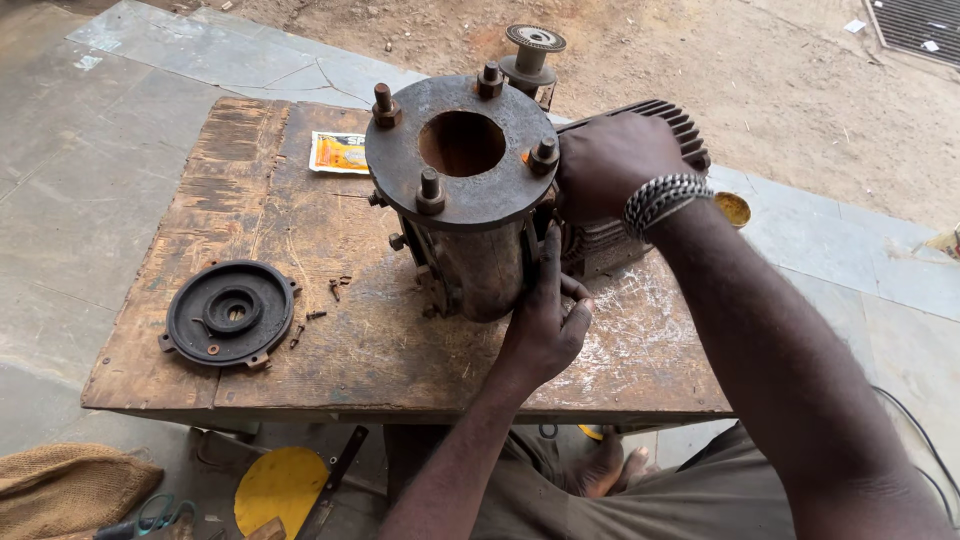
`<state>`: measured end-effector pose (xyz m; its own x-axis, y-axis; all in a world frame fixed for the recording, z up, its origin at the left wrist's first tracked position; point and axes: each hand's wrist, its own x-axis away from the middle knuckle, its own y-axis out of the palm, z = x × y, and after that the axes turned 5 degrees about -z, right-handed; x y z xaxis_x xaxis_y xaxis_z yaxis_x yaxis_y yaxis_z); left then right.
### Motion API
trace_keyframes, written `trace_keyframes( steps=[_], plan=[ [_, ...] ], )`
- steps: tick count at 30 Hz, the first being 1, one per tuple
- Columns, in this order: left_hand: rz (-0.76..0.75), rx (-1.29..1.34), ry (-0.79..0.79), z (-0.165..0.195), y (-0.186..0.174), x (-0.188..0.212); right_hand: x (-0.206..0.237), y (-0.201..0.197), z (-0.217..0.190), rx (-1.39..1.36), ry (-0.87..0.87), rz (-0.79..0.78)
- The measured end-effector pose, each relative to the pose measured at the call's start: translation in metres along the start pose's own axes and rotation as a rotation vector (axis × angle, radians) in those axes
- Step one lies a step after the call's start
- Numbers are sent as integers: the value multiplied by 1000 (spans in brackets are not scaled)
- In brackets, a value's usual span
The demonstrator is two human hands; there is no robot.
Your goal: The person sits on the ground and repairs a rusty electric motor pump assembly on a wooden board, using a spanner to loosen and tighten bolts on the pump housing, repositioning the unit, and handling small fasteners and wires by hand.
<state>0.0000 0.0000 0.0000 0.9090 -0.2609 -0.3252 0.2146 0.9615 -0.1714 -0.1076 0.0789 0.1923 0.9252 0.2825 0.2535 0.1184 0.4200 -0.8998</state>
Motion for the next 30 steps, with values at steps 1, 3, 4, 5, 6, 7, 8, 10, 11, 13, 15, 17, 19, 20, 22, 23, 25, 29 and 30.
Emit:
trace_keyframes(
  steps=[1, 3, 4, 5, 6, 7, 8, 10, 11, 13, 15, 17, 19, 20, 22, 23, 25, 29, 30],
  plan=[
    [3, -9, 5, 1, -3, 0, -7, 0, 1, -17, -53, 17],
    [-6, -16, -15, 13, -5, -1, -10, 5, 6, -5, -82, 0],
    [-20, -17, -43, 18, -7, 1, -9, 13, 5, 21, -59, -33],
    [-32, -18, -67, 24, -10, 1, -9, 22, 7, 50, -35, -64],
    [-4, -62, -68, 31, -13, 5, -2, 40, 4, -24, -52, 97],
    [23, -107, -67, 37, -18, 13, 12, 65, -4, -98, -68, 258],
    [49, -152, -65, 43, -21, 19, 26, 91, -9, -115, -25, 371],
    [159, -162, 80, 66, -37, 38, 52, 131, -32, -251, 48, 617],
    [220, -162, 165, 74, -44, 39, 50, 144, -40, -356, 76, 761],
    [356, -149, 207, 88, -51, 40, 39, 165, -53, -512, 14, 936],
    [485, -199, 308, 98, -58, 38, 34, 183, -62, -653, -8, 987],
    [632, -313, 465, 110, -68, 33, 37, 189, -62, -777, -11, 918],
    [739, -518, 513, 115, -83, 33, 47, 195, -50, -743, 11, 837],
    [782, -532, 534, 115, -95, 28, 53, 194, -46, -727, 14, 793],
    [799, -534, 563, 112, -116, 13, 64, 186, -32, -670, 54, 721],
    [773, -526, 585, 112, -128, 1, 67, 177, -27, -641, 72, 693],
    [714, -545, 570, 112, -140, -16, 73, 149, -5, -590, 12, 799],
    [671, -612, 402, 105, -132, -30, 59, 83, 28, -334, 33, 619],
    [683, -618, 346, 102, -131, -30, 53, 69, 28, -306, -5, 593]
  ],
)
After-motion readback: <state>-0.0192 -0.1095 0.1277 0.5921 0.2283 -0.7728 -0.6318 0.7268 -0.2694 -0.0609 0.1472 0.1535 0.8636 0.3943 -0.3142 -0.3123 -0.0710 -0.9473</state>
